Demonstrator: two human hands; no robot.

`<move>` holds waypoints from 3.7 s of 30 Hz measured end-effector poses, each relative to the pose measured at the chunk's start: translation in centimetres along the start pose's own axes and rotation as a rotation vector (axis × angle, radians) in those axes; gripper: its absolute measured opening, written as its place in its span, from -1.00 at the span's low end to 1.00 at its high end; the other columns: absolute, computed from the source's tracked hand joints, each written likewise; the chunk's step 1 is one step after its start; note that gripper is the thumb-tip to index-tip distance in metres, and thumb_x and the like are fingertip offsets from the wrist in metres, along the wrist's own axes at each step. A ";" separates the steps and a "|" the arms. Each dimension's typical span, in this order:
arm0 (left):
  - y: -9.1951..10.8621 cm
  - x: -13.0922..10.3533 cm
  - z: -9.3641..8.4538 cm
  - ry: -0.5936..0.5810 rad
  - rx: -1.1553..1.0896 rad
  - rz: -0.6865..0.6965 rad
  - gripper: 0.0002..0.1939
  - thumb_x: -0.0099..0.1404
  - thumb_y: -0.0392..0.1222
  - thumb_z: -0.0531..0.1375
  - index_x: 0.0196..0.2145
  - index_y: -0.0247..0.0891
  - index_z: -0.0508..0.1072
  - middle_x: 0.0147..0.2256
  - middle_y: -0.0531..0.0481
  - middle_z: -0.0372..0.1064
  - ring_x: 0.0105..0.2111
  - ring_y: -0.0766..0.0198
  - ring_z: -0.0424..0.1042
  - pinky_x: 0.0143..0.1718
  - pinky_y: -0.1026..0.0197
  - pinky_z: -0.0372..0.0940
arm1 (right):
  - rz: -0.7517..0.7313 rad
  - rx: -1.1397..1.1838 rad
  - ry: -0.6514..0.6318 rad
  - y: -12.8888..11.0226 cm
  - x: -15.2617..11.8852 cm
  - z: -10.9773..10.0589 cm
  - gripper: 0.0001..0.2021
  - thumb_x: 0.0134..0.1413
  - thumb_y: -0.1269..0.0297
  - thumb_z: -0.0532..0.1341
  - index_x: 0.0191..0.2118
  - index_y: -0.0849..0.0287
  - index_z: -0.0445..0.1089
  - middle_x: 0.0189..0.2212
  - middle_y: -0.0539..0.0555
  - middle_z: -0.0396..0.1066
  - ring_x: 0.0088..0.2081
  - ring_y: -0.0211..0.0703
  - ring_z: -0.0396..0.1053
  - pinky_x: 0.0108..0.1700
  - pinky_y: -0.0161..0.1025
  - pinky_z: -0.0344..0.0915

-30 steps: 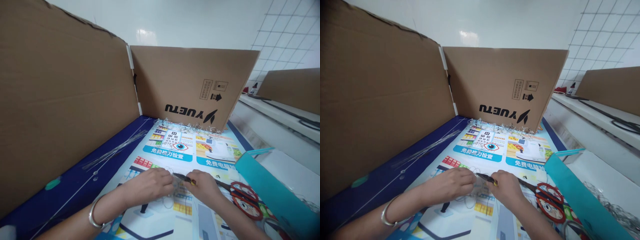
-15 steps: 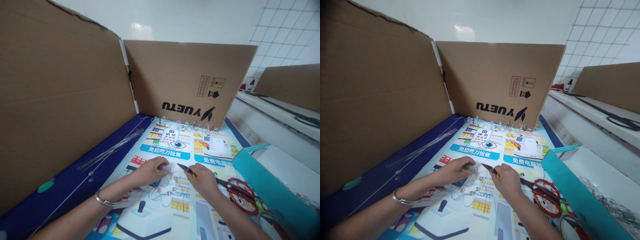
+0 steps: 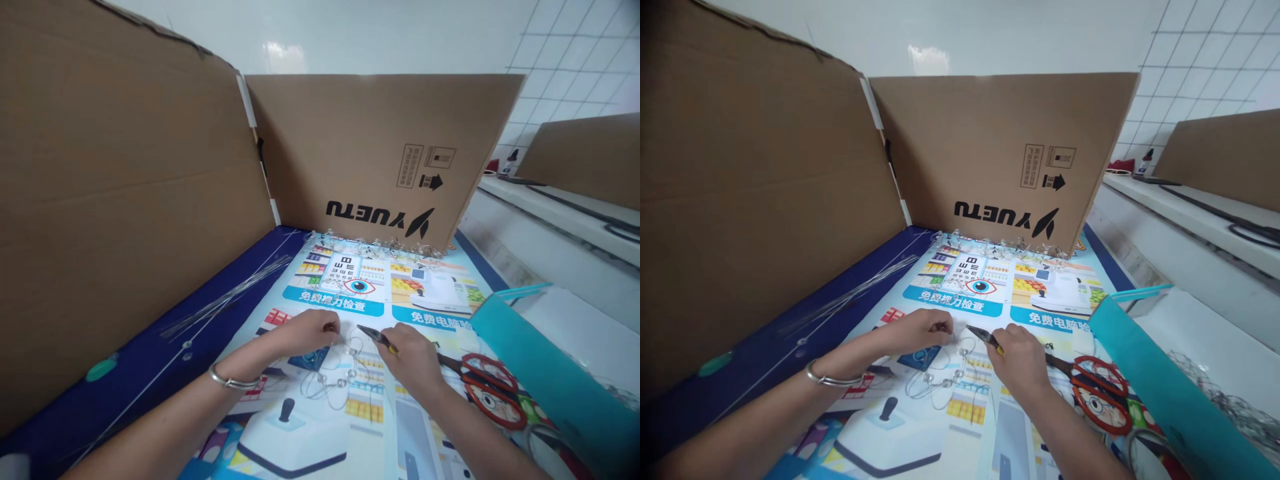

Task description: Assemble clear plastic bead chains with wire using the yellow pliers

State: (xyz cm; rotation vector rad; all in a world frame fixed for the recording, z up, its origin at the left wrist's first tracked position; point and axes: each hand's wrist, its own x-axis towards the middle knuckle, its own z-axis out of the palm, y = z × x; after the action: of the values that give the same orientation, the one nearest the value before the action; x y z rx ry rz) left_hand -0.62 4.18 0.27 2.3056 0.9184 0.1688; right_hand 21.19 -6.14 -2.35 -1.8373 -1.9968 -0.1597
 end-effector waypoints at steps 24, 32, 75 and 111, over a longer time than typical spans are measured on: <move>-0.1 -0.7 -0.6 0.020 -0.229 0.052 -0.83 0.11 -0.19 0.05 -0.46 -0.31 0.39 -0.52 0.05 0.26 -0.50 0.35 0.22 -0.48 0.35 0.10 | -0.115 0.071 0.066 -0.3 -0.2 0.3 -0.87 0.02 0.28 0.12 -0.31 0.13 0.38 -0.45 0.05 0.27 -0.32 -0.18 0.23 -0.27 -0.31 0.13; 0.9 -1.4 -0.7 0.023 -0.380 0.014 -0.83 0.15 -0.15 0.03 -0.44 -0.28 0.33 -0.46 0.06 0.27 -0.44 0.33 0.26 -0.42 0.34 0.15 | -0.130 0.076 0.134 -0.5 -0.1 0.4 -0.88 0.01 0.31 0.12 -0.33 0.15 0.39 -0.47 0.05 0.26 -0.32 -0.18 0.22 -0.26 -0.29 0.13; 0.8 -0.5 1.4 0.130 -0.328 -0.028 -0.77 0.20 -0.07 0.00 -0.49 -0.27 0.27 -0.56 0.10 0.22 -0.52 0.38 0.17 -0.52 0.37 0.05 | -0.218 -0.076 0.123 -1.4 0.5 0.6 -0.89 0.03 0.32 0.10 -0.38 0.15 0.36 -0.49 0.05 0.20 -0.34 -0.18 0.15 -0.23 -0.25 0.07; 0.1 -0.6 0.4 -0.045 -0.514 0.150 -0.85 0.17 -0.13 0.10 -0.39 -0.27 0.34 -0.52 0.10 0.19 -0.51 0.42 0.14 -0.46 0.36 0.09 | -0.093 0.025 -0.027 -1.0 0.4 0.4 -0.90 0.03 0.25 0.12 -0.38 0.12 0.35 -0.47 0.02 0.23 -0.33 -0.21 0.19 -0.32 -0.34 0.06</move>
State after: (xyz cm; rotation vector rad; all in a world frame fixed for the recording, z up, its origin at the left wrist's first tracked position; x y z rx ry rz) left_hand -0.82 3.53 0.07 1.8860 0.5914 0.3693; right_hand 20.13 -5.74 -2.40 -1.7415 -2.0939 -0.1373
